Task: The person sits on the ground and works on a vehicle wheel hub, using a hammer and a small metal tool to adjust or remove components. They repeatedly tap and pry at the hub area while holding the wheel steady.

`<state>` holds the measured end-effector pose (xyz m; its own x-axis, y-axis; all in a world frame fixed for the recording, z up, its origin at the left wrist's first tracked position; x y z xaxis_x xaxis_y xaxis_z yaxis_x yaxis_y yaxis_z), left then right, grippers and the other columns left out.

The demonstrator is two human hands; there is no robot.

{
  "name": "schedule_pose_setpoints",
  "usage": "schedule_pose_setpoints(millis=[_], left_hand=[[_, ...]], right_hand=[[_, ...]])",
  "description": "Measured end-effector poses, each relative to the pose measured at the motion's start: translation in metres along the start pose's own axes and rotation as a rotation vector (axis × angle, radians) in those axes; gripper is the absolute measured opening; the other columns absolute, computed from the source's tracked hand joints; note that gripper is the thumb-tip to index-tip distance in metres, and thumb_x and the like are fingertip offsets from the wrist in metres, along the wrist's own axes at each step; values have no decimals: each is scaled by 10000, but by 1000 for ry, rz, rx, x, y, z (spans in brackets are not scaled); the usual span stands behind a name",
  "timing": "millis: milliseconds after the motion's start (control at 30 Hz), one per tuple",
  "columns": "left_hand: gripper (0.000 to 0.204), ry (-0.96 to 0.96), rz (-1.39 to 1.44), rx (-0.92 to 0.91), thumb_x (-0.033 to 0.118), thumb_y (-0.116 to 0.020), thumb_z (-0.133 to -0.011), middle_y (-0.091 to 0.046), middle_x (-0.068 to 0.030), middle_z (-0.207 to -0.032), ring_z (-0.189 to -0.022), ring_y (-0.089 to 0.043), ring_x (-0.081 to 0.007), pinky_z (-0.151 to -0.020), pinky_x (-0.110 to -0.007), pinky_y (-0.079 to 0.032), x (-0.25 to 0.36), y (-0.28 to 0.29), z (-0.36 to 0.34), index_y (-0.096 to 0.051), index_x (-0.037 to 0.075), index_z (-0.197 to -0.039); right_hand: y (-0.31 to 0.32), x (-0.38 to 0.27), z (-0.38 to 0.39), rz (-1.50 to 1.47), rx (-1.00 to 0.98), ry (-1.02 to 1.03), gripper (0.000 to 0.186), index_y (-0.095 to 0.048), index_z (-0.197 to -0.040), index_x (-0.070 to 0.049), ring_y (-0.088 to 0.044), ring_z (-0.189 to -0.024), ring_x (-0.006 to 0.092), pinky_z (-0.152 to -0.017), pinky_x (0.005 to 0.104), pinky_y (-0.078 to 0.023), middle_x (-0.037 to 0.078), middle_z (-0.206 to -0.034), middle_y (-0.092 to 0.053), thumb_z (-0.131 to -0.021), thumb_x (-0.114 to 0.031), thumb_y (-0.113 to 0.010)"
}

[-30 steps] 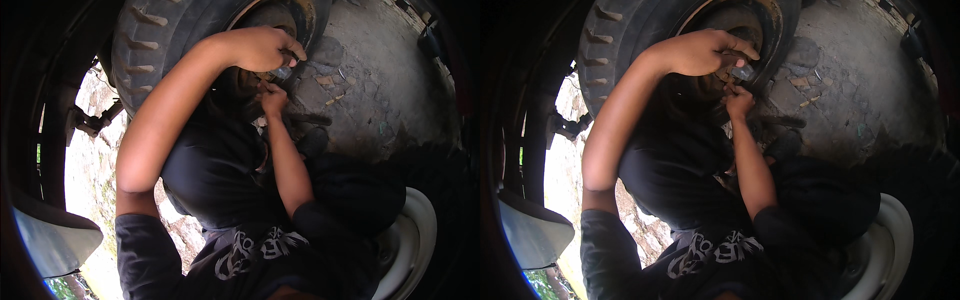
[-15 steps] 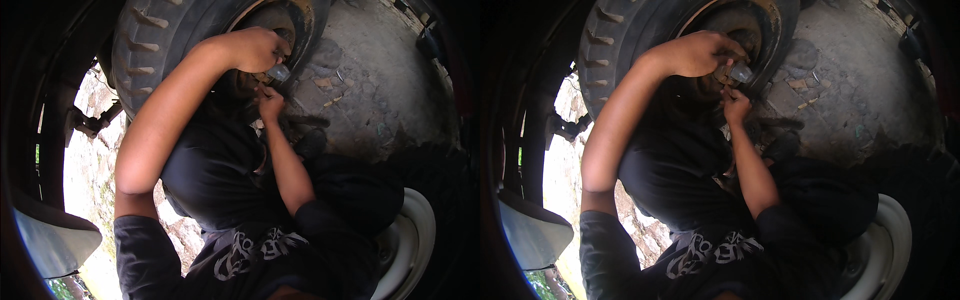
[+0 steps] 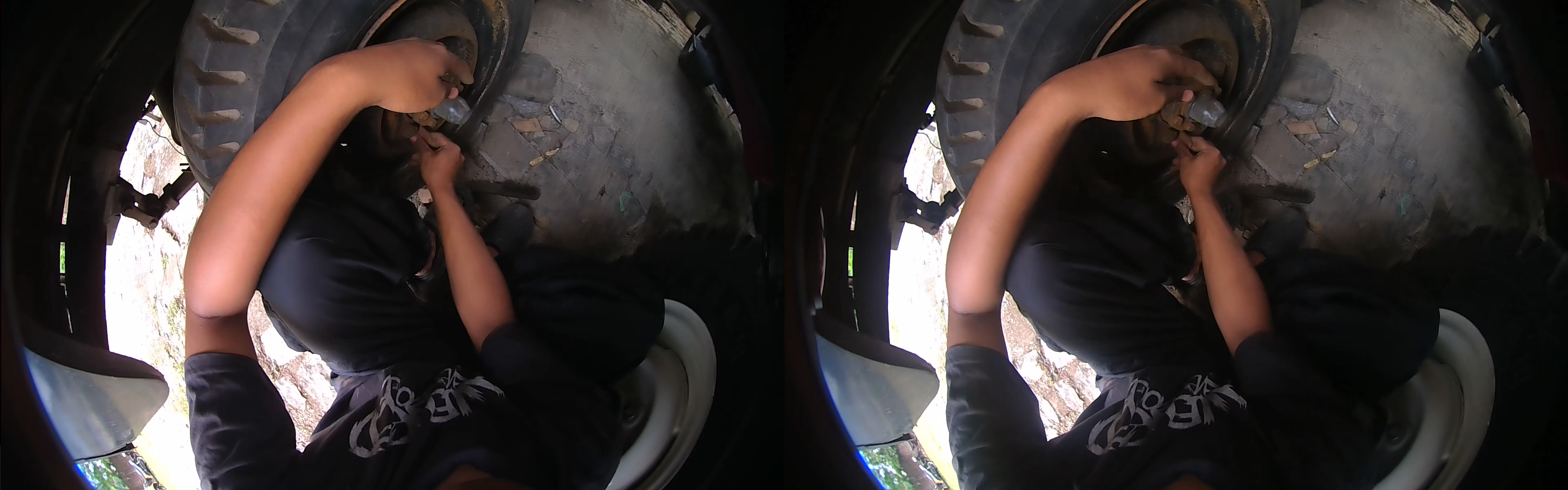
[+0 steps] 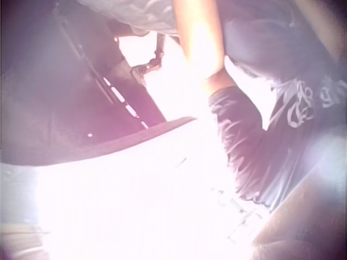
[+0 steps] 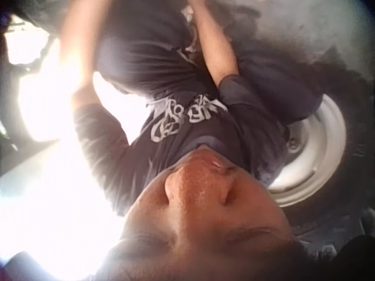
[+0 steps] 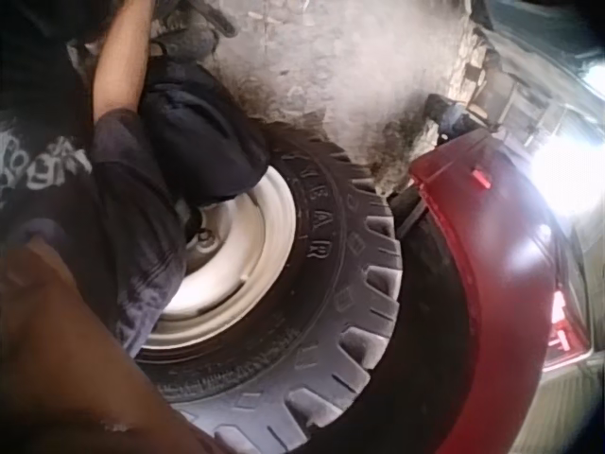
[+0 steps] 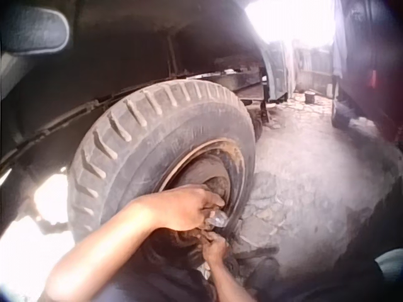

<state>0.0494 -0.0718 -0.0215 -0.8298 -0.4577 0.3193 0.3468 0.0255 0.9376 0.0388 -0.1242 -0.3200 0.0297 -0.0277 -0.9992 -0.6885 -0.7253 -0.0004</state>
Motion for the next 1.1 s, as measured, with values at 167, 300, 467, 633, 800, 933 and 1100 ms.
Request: schedule_pose_setpoints(millis=[167,300,467,633,800,933,1100], left_hand=[[374,30,-136,-8,179,-657,-1066,-691,-184,-1444,-1378,-632,-377,-1174,-450,-497,10,5,6,-715,105,-1428],[368,71,-203,-12,169,-652,-1064,-674,-185,-1458,-1395,-613,-379,-1179,-464,-491,11,9,1,-713,104,-1421],[365,26,-231,51,175,-655,-1062,-646,-180,-1495,-1417,-593,-380,-1194,-472,-477,6,4,3,-715,113,-1417],[368,5,-215,68,180,-656,-1062,-652,-175,-1485,-1419,-590,-377,-1198,-475,-473,4,4,2,-718,138,-1422],[370,18,-218,-1,175,-660,-1057,-670,-166,-1457,-1387,-618,-369,-1181,-463,-491,14,11,-1,-720,121,-1418],[374,43,-172,50,165,-661,-1051,-678,-162,-1448,-1366,-634,-366,-1170,-458,-499,9,6,6,-720,114,-1417],[378,32,-169,33,166,-655,-1056,-672,-174,-1457,-1385,-619,-377,-1181,-460,-489,6,4,5,-717,113,-1425]], right_hand=[[12,2,-16,-33,21,-37,213,-843,-1106,-5,-752,-649,135,-609,332,-606,89,-871,-820,-951,-148,-872],[2,-26,30,2,18,-81,221,-832,-1030,-9,-775,-634,165,-629,313,-584,100,-776,-801,-916,-184,-903],[-10,-12,41,-220,-38,-308,315,-823,-1103,27,-724,-682,138,-666,310,-590,64,-866,-783,-926,-215,-919],[-17,-1,38,-466,-80,-382,322,-797,-1157,53,-717,-725,156,-642,309,-598,87,-997,-782,-941,-163,-901],[-14,13,19,-451,46,-334,282,-763,-1158,92,-727,-681,189,-627,357,-678,109,-942,-749,-968,-94,-854],[-20,2,30,-495,-33,-349,273,-764,-1161,91,-736,-722,185,-652,353,-680,111,-965,-758,-971,-87,-847],[-19,9,26,-446,-33,-370,284,-760,-1167,97,-743,-739,179,-642,353,-669,128,-1016,-779,-972,-90,-847]])
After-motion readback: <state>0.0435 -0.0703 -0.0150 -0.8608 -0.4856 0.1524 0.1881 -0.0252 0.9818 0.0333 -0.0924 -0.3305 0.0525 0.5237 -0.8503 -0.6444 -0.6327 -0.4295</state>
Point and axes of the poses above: each hand's wrist, its own z-axis away from the middle knuckle, its own y-axis out of the back of the hand, x = y × z, the point moved 7 cm from there along -z, towards the middle knuckle
